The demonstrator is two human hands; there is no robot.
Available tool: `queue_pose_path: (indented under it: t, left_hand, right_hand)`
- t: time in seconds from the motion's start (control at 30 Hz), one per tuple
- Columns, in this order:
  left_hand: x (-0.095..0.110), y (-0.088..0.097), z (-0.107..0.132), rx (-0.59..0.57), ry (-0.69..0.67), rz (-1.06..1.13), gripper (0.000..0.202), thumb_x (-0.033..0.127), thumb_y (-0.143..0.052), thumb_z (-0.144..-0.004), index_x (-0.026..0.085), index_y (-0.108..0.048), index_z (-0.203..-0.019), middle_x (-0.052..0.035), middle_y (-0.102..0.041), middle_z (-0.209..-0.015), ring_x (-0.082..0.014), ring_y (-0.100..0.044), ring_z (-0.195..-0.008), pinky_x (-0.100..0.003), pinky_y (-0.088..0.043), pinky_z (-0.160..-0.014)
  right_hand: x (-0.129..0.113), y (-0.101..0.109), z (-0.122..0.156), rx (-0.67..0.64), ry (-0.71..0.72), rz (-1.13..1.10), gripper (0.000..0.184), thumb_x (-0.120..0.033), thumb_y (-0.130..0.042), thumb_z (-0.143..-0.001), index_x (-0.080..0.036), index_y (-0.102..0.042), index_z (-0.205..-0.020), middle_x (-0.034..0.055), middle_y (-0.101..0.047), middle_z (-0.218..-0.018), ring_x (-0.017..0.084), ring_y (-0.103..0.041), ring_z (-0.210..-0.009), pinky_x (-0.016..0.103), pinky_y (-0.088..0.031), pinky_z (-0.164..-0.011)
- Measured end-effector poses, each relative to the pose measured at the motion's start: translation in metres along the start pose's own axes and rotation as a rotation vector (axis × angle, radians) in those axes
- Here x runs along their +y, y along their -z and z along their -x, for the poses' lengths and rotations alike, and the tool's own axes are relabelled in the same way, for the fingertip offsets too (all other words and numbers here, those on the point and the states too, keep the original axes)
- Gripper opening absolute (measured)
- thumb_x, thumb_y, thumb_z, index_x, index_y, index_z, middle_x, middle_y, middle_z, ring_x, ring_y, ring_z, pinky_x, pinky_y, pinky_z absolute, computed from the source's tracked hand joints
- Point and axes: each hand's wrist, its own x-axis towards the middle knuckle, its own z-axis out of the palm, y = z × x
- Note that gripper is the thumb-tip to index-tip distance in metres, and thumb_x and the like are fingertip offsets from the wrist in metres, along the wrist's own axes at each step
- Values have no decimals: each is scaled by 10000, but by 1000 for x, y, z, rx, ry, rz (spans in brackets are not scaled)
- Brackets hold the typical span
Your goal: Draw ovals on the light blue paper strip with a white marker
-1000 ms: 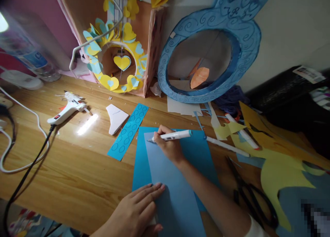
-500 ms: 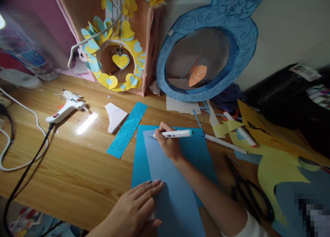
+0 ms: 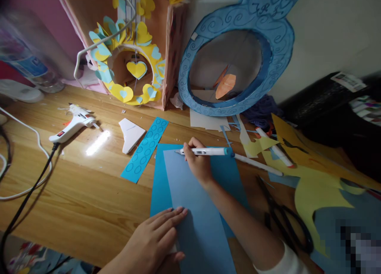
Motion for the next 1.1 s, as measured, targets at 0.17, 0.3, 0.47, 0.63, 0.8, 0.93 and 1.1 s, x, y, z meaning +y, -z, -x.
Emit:
queue_pose_path:
  t: [0.17, 0.3, 0.47, 0.63, 0.8, 0.93, 1.1]
  left_hand:
    - [1, 3, -1, -22, 13, -4, 399, 440, -338, -947, 136, -582, -860, -114, -614, -1236, -194, -547, -1180, -310, -475, -985]
    - [1, 4, -1, -32, 10, -3, 378, 433, -369, -940, 132, -583, -861, -119, -611, -1239, -195, -549, -1178, -307, -475, -985]
    - [1, 1, 2, -18, 25, 29, 367, 437, -380, -935, 134, -580, -887, -115, -599, -1257, -190, -524, -1205, -310, -454, -1011]
    - [1, 0, 2, -63, 24, 35, 362, 436, -386, -934, 125, -571, -938, -119, -592, -1265, -194, -518, -1211, -316, -441, -1025]
    - [2, 5, 1, -69, 39, 51, 341, 431, -409, -927, 131, -570, -910, -122, -596, -1260, -189, -504, -1225, -313, -421, -1044]
    - [3, 6, 0, -66, 39, 56, 321, 414, -421, -926, 134, -570, -878, -128, -598, -1255, -192, -506, -1223, -314, -427, -1039]
    - [3, 8, 0, -84, 52, 52, 323, 419, -432, -920, 132, -572, -873, -130, -598, -1255, -197, -505, -1223, -322, -441, -1026]
  right_hand:
    - [-2, 0, 1, -37, 11, 19, 325, -314, -509, -862, -222, -409, -567, -56, -459, -479, 111, -430, -479, 249, -360, -529]
    - [-1, 1, 1, -91, -5, -3, 330, -306, -514, -843, -221, -397, -546, -61, -443, -447, 108, -407, -443, 247, -331, -479]
    - [1, 3, 1, -59, -12, -24, 329, -276, -498, -832, -224, -367, -535, -66, -403, -444, 109, -391, -446, 249, -323, -473]
    - [0, 2, 0, 5, 4, 4, 324, -304, -496, -865, -223, -400, -567, -56, -453, -484, 113, -425, -489, 257, -354, -533]
    - [-1, 0, 0, 19, 8, 24, 323, -285, -490, -851, -228, -371, -555, -63, -417, -458, 115, -399, -466, 261, -334, -515]
    - [-2, 1, 1, 37, -1, 10, 313, -228, -477, -811, -226, -337, -531, -66, -375, -459, 110, -359, -459, 263, -290, -494]
    - [0, 2, 2, -38, -11, -34, 321, -255, -506, -800, -224, -358, -517, -62, -385, -448, 111, -382, -454, 263, -289, -475]
